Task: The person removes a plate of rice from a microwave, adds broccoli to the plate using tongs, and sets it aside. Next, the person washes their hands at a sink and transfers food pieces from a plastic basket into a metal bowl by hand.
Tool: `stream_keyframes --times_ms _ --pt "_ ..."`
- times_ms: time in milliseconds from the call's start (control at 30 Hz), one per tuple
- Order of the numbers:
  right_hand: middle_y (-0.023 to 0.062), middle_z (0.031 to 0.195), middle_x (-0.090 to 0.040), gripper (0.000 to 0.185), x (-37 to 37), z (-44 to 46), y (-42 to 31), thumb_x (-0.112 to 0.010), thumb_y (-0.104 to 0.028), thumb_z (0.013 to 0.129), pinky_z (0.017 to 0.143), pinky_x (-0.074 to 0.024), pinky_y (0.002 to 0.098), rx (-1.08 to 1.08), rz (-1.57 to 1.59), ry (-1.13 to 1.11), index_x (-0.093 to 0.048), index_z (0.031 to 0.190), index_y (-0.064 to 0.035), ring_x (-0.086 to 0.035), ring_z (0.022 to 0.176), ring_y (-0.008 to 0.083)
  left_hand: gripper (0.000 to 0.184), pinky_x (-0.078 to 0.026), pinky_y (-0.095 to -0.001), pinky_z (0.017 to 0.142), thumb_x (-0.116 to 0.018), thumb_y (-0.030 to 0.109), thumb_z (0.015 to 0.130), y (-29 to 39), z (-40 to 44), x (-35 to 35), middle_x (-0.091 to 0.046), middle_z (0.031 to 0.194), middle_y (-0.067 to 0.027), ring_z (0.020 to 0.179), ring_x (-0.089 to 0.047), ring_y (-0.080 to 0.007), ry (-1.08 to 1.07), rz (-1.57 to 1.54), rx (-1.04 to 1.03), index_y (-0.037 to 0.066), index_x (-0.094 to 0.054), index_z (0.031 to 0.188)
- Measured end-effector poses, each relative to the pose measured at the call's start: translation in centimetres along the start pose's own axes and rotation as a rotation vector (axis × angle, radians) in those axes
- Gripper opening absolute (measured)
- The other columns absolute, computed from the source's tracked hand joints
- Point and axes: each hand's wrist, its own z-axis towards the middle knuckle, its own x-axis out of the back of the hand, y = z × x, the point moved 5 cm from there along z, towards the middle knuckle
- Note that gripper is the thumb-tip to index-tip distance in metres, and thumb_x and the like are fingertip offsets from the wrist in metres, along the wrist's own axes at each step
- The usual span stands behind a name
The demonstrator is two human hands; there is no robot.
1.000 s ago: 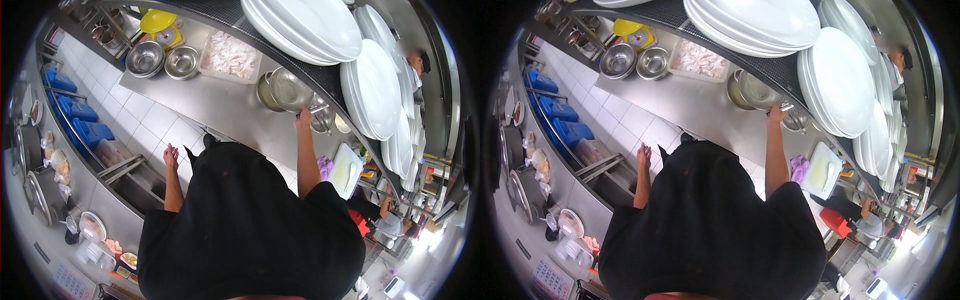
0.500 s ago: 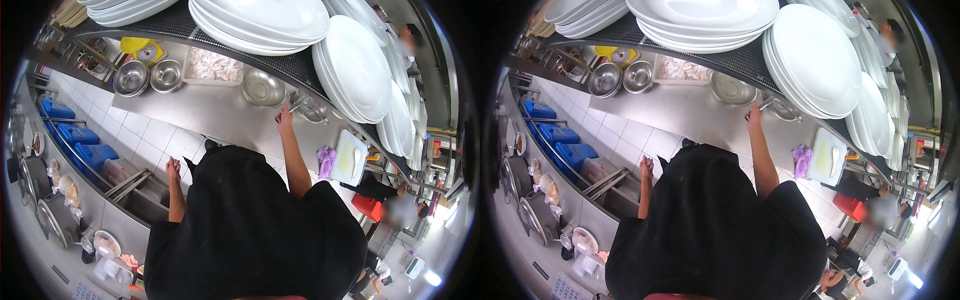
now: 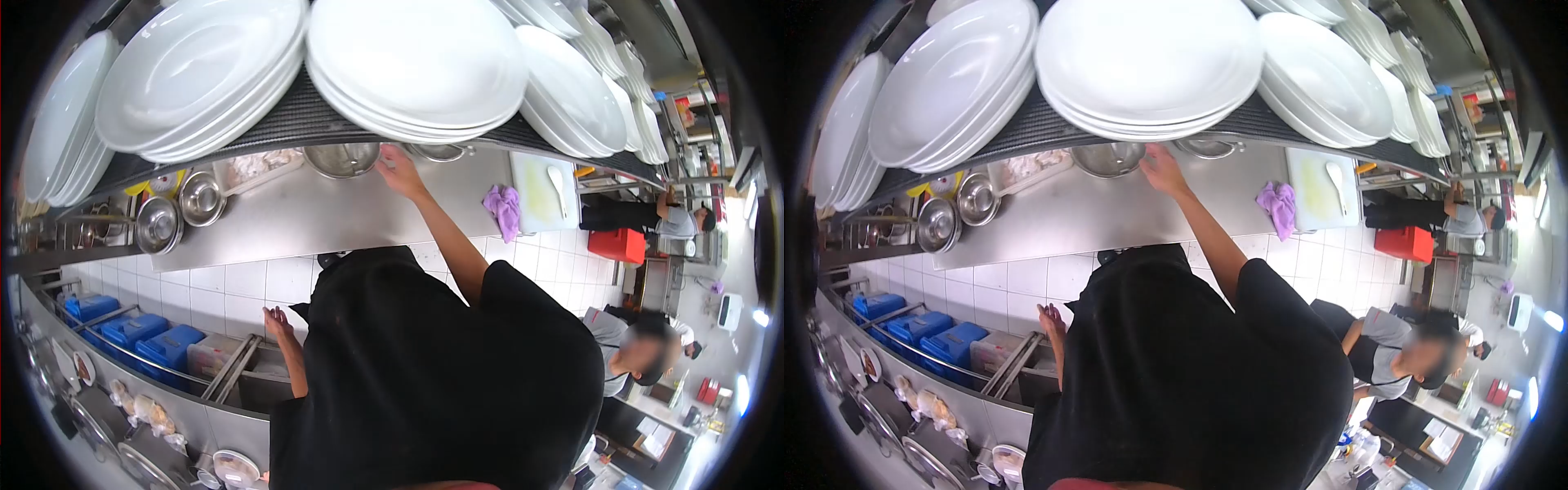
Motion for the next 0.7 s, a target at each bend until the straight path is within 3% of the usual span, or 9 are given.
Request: stream_keyframes --times_ms 100,200,267,333,367,433,500,567,700 --pt "0.019 0.119 -0.06 0.039 6.1 -3.0 6.2 -0.065 -0.021 0.084 0.094 -0.0475 0.0385 -0.02 -0.27 0.094 -0.059 0.118 -0.003 -0.059 0.109 0.0293 0.062 -0.054 -0.0294 0.073 -0.062 0.045 0.091 -0.1 1.2 0.6 -0.055 0.112 -0.0142 0.101 -0.06 -0.0238 0.05 -0.12 0.032 -0.003 -0.043 0.126" --pt "0.02 0.127 -0.055 0.047 15.4 -8.4 17.5 -0.063 -0.03 0.084 0.107 -0.0341 0.0479 -0.112 -0.648 0.349 -0.057 0.122 -0.0028 -0.042 0.127 0.0388 0.062 -0.051 -0.0367 0.087 -0.056 0.051 0.093 2.7 -2.6 -3.9 -0.054 0.115 -0.0131 0.109 -0.056 -0.026 -0.047 -0.011 -0.036 0.0 -0.043 0.127" --pt "0.0197 0.136 -0.047 0.058 20.9 -12.2 24.6 -0.06 -0.039 0.085 0.109 -0.0304 0.0515 -0.346 -1.004 0.278 -0.048 0.134 -0.0093 -0.038 0.129 0.0425 0.061 -0.042 -0.0423 0.1 -0.049 0.054 0.095 4.5 -7.7 -10.7 -0.052 0.121 -0.0124 0.117 -0.052 -0.0277 -0.329 0.021 -0.019 0.003 -0.043 0.128" --pt "0.0206 0.138 -0.043 0.06 24.1 -14.6 30.5 -0.059 -0.041 0.085 0.108 -0.0298 0.0528 -0.681 -0.953 0.191 -0.045 0.136 -0.0119 -0.035 0.13 0.0434 0.065 -0.036 -0.0459 0.107 -0.042 0.056 0.097 5.7 -15.2 -18.8 -0.045 0.137 -0.0154 0.128 -0.044 -0.0307 -0.593 0.084 -0.012 0.005 -0.039 0.137" --pt "0.021 0.14 -0.041 0.061 24.2 -14.8 32.1 -0.058 -0.041 0.085 0.108 -0.0295 0.0535 -0.719 -0.897 0.19 -0.043 0.137 -0.0132 -0.034 0.131 0.0438 0.067 -0.036 -0.0461 0.107 -0.039 0.059 0.096 5.6 -18.3 -22.6 -0.045 0.137 -0.0155 0.128 -0.044 -0.0307 -0.736 0.091 0.018 0.006 -0.041 0.137" --pt "0.0219 0.142 -0.037 0.063 22.9 -13.8 33.5 -0.057 -0.043 0.085 0.107 -0.0289 0.0549 -0.675 -0.809 0.252 -0.04 0.139 -0.0158 -0.031 0.132 0.0447 0.07 -0.037 -0.0484 0.106 -0.037 0.06 0.096 4.5 -23.0 -29.4 -0.042 0.141 -0.0166 0.133 -0.04 -0.0334 -0.903 0.073 0.139 0.008 -0.036 0.142" --pt "0.0222 0.143 -0.035 0.063 21.3 -12.6 31.7 -0.057 -0.043 0.085 0.106 -0.03 0.0563 -0.542 -0.722 0.335 -0.039 0.14 -0.0181 -0.029 0.132 0.0454 0.078 -0.034 -0.0534 0.109 -0.041 0.062 0.094 2.7 -25.5 -34.6 -0.026 0.15 -0.0195 0.136 -0.033 -0.0402 -1.039 -0.039 0.236 0.009 -0.023 0.148" --pt "0.0265 0.141 -0.033 0.062 20.5 -10.0 30.1 -0.061 -0.038 0.083 0.105 -0.029 0.058 -0.235 -0.628 0.374 -0.042 0.138 -0.0178 -0.029 0.13 0.0484 0.086 -0.031 -0.0552 0.111 -0.046 0.064 0.091 1.7 -27.9 -39.0 -0.016 0.152 -0.0201 0.137 -0.029 -0.0424 -1.062 -0.123 0.254 0.009 -0.016 0.15" --pt "0.0181 0.139 -0.037 0.054 20.9 -3.6 27.1 -0.061 -0.03 0.081 0.102 -0.0337 0.0583 -0.115 -0.572 0.282 -0.046 0.132 -0.0217 -0.034 0.126 0.0459 0.092 -0.03 -0.0553 0.112 -0.05 0.065 0.088 0.0 -27.9 -44.4 -0.01 0.153 -0.0205 0.138 -0.026 -0.0435 -1.119 -0.157 0.177 0.009 -0.011 0.151"
